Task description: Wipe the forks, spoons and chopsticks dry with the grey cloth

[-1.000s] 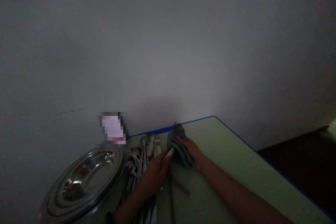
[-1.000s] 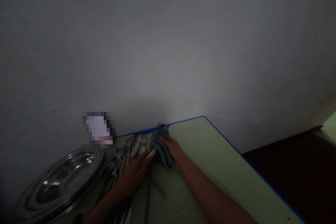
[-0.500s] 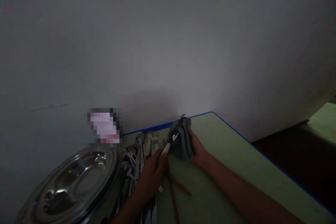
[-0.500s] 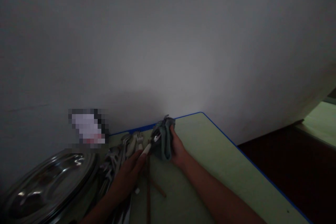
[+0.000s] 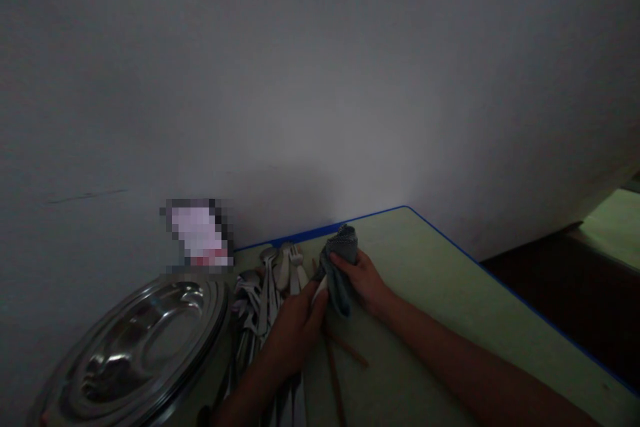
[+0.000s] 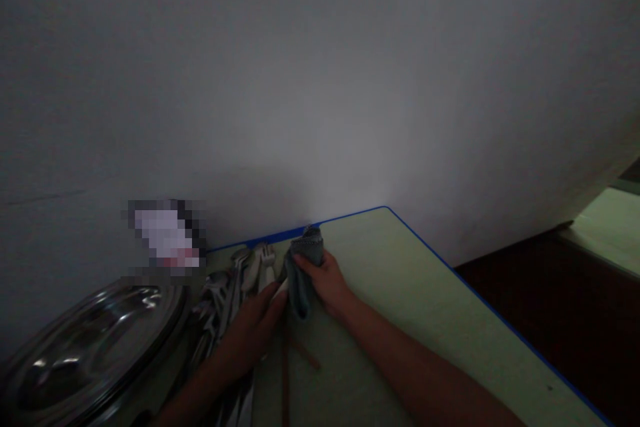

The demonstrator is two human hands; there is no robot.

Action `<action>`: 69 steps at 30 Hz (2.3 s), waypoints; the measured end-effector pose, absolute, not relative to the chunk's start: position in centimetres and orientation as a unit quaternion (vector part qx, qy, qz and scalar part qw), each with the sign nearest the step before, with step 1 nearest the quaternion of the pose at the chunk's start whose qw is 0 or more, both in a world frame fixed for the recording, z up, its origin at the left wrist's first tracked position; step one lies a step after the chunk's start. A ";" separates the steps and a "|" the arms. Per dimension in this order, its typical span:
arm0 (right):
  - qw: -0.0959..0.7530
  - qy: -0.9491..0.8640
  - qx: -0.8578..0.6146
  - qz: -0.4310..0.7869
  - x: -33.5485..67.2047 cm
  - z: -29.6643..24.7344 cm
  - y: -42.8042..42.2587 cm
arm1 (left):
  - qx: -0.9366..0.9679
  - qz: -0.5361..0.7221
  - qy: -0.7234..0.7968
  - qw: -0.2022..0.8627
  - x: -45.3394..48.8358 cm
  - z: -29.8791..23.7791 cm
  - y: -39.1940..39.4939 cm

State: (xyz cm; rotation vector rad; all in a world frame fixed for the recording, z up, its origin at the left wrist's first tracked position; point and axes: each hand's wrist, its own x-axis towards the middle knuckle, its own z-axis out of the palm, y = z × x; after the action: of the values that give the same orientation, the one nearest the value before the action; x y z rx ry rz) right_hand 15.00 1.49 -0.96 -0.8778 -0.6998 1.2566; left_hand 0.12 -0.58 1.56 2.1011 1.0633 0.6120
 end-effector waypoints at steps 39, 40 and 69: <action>0.677 -0.220 -0.385 0.588 15.8 -1.1 2.0 | 0.841 0.191 0.351 0.364 -0.3 1.9 -1.0; 0.670 -0.240 -0.388 0.586 15.7 -1.2 1.9 | 0.842 0.186 0.353 0.363 -0.1 1.8 -0.9; 0.567 -0.211 -0.314 0.732 15.9 0.0 1.8 | 0.791 0.260 0.447 0.327 0.4 1.5 -0.3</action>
State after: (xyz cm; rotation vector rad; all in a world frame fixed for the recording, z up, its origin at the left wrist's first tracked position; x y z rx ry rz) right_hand 15.89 1.85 0.04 -0.7388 -0.4950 1.7197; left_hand 0.44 -0.25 1.48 2.0707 1.1709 0.6818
